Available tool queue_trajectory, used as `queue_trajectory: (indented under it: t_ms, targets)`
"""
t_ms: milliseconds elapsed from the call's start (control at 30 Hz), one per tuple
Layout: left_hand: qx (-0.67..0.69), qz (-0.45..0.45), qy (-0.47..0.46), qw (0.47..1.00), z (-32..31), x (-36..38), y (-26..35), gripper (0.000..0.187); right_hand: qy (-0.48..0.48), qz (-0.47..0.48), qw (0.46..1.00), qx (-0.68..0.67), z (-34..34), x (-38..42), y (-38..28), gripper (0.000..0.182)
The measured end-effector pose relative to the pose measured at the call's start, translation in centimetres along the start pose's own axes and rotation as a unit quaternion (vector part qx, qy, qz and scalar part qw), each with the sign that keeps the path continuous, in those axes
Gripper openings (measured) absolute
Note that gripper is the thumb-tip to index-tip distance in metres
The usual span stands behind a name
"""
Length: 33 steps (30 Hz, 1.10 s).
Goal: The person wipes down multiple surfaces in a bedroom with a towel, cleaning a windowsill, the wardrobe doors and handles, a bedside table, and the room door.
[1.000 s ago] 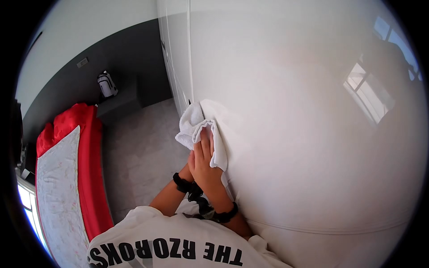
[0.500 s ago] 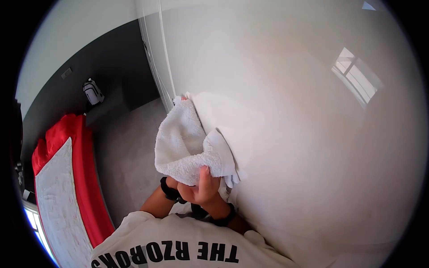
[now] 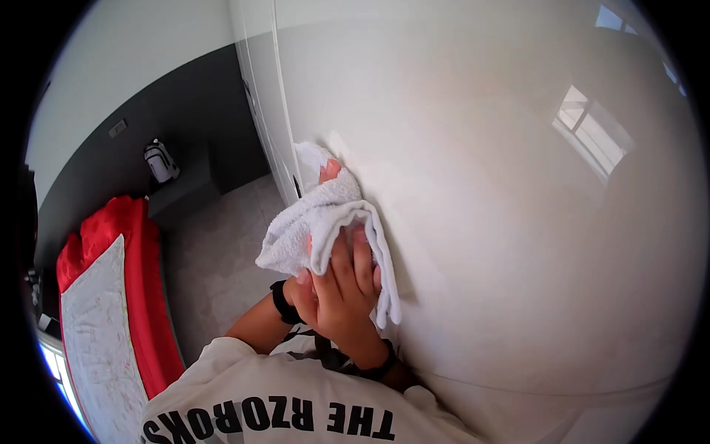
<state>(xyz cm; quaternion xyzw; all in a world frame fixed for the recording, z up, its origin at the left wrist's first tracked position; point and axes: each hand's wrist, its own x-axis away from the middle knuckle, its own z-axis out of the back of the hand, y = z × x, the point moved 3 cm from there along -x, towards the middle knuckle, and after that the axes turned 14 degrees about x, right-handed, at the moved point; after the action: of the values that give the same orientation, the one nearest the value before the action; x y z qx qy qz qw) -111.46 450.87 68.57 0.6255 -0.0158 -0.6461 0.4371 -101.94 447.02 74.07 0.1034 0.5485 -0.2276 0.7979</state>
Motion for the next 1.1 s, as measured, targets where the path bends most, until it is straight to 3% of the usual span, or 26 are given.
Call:
queue_trajectory:
  t_ms: [167, 267, 433, 467, 667, 767, 867, 967, 1100]
  targets:
    - [-0.006, 0.077, 0.1, 0.992, 3.1, 2.2, -3.9, 0.055, -0.148, -0.016, 0.987, -0.054, -8.3, -0.5, -1.0, 0.052]
    - [0.007, 0.116, 0.149, 0.982, 4.3, 2.4, -5.3, 0.056, -0.211, -0.061, 0.96, -0.175, -12.7, 0.3, -1.6, 0.052]
    - [0.036, 0.101, 0.134, 0.985, 6.1, -0.3, -6.6, 0.058, -0.151, 0.017, 0.981, -0.121, -13.7, -2.2, -1.9, 0.057]
    - [0.044, 0.091, 0.122, 0.987, 6.8, -0.8, -6.2, 0.058, -0.147, -0.019, 0.973, -0.177, -13.6, -2.7, -1.9, 0.059]
    - [0.108, -0.002, -0.014, 0.994, 8.7, -8.4, -6.9, 0.058, 0.186, -0.027, 0.972, -0.139, -14.9, -1.5, -1.0, 0.062]
    - [0.134, -0.016, -0.034, 0.99, 10.8, -11.0, -9.4, 0.059, 0.161, -0.023, 0.984, -0.075, -18.1, -3.2, -1.7, 0.061]
    - [0.152, -0.011, -0.051, 0.987, 14.2, -11.4, -12.8, 0.059, 0.078, -0.07, 0.993, -0.06, -21.7, -4.9, -3.1, 0.058]
    - [0.175, 0.006, -0.058, 0.983, 20.4, -11.4, -18.0, 0.057, -0.056, -0.046, 0.988, 0.135, -30.6, -5.9, -5.9, 0.056]
    - [0.19, 0.07, -0.054, 0.978, 26.2, -8.2, -25.0, 0.054, -0.181, -0.069, 0.98, 0.035, -40.9, -4.6, -7.3, 0.053]
